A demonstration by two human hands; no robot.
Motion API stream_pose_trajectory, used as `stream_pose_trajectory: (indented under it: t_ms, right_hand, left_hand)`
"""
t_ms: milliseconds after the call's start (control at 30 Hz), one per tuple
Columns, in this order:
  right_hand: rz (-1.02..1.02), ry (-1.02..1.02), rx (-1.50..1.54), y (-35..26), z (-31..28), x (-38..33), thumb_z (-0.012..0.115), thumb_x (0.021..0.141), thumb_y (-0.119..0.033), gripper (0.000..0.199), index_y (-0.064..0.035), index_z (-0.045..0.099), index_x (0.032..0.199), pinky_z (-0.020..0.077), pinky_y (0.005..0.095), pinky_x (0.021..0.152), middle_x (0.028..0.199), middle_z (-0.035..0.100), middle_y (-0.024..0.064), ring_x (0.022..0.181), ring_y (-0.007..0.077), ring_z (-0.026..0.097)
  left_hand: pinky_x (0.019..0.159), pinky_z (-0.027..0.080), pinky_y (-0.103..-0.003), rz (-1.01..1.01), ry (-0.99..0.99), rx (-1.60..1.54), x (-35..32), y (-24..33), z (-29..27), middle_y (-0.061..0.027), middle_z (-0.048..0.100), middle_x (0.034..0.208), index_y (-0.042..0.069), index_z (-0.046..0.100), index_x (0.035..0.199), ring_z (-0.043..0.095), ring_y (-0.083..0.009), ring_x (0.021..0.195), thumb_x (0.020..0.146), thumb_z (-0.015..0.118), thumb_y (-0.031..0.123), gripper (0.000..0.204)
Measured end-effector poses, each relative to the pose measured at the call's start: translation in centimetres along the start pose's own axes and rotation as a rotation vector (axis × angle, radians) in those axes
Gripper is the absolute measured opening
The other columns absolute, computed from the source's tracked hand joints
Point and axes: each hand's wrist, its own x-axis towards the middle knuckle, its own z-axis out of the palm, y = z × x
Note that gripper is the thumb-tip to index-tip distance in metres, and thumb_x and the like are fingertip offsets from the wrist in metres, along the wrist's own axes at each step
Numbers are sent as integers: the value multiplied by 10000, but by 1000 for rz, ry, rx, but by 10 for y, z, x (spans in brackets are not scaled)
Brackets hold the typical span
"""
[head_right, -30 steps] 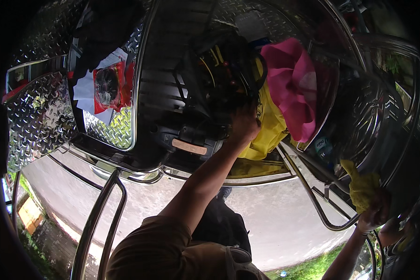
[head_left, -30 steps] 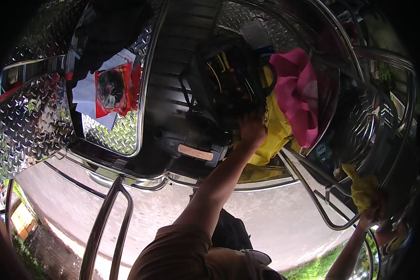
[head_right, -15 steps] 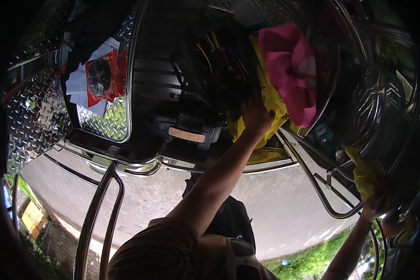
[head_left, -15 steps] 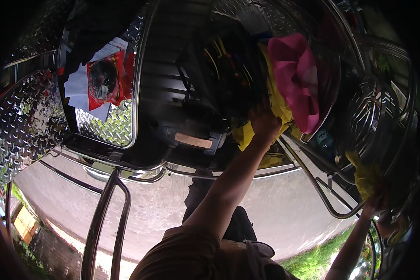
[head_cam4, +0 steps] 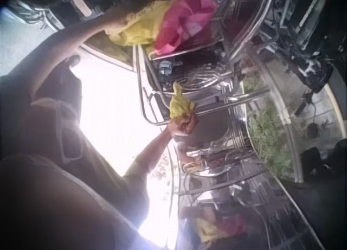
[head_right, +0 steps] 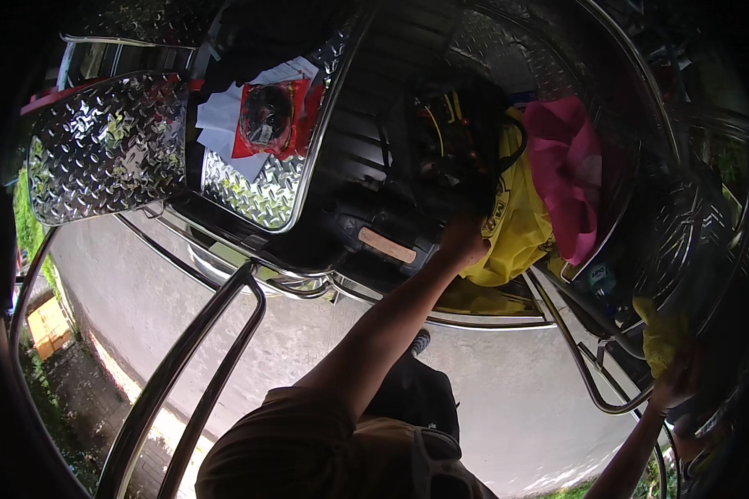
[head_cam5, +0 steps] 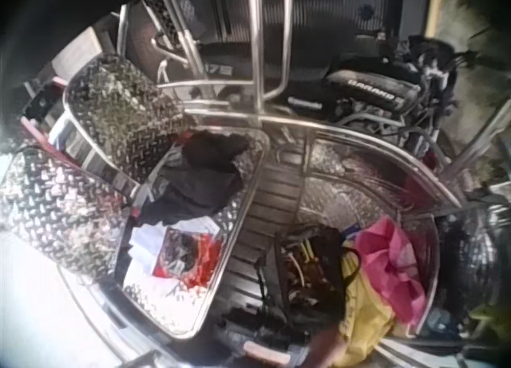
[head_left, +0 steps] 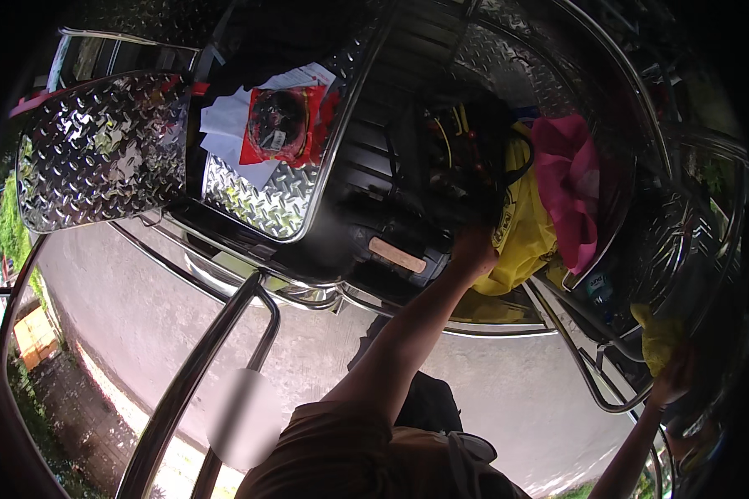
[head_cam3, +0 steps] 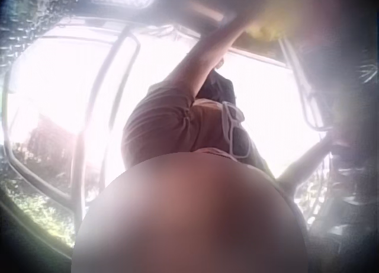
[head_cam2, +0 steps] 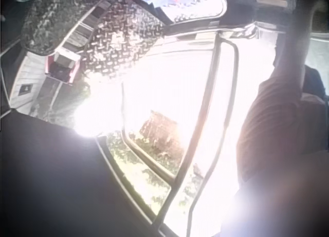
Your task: The person retrieves a yellow cloth and a roll of paper towels from a motorcycle's rear storage compartment. They walk through a gate into a building, pass through a hallway, and enter a living area. The person then wipes a floor area under a sofa with the yellow cloth.
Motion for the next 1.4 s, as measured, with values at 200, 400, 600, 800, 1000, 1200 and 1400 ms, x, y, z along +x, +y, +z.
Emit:
stream_pose_trajectory:
  t_ms: [200,400,600,800,1000,1200,1400]
  right_hand:
    - [98,-155,78,-13,-20,-1,576,1060,-237,349,33,672,1258,540,395,937,1187,713,172,1067,299,691]
    - [-80,-49,57,-5,-33,-10,613,1032,-232,343,31,684,1240,556,407,915,1180,717,199,1051,309,705]
    - [108,-80,-111,-4,-8,-4,638,993,-158,283,21,716,1198,565,414,921,1170,736,177,1050,289,717]
    - [-16,-32,-94,-23,0,4,614,996,-185,304,26,709,1193,557,409,879,1099,732,180,978,302,709]
    - [-83,-4,-30,-58,7,22,603,990,-217,323,45,703,1150,545,400,822,1004,713,169,887,307,688]
    - [-76,-19,-54,-76,13,42,683,941,-193,253,32,717,1054,530,370,772,941,705,151,832,279,668]
    - [-53,-6,-27,-70,21,57,728,830,-92,128,-21,717,936,531,370,736,861,712,106,770,277,670]
  left_hand:
    - [970,540,-465,-50,109,-158,-55,-47,-25,-185,643,1173,80,687,1177,643,-370,1108,784,711,168,404]
    - [963,545,-464,-110,31,-224,-72,-53,-26,-194,708,1107,103,695,1206,687,-377,1040,889,611,236,354]
    - [938,548,-465,-23,-53,-30,12,-90,-4,-177,712,1197,142,701,1232,708,-372,1023,951,538,222,335]
    - [907,563,-469,372,-155,345,92,-115,12,-202,721,1118,118,694,1192,699,-385,1039,898,604,146,309]
    - [887,549,-516,-53,136,157,115,-131,-5,-228,684,1175,176,623,1301,670,-411,1070,891,638,159,410]
    - [952,543,-480,121,351,594,148,-98,28,-99,643,1354,223,614,1332,658,-333,1176,897,707,338,460]
    - [917,570,-471,-138,-182,616,205,-129,27,-130,711,1258,190,738,1208,685,-320,1168,901,668,519,455]
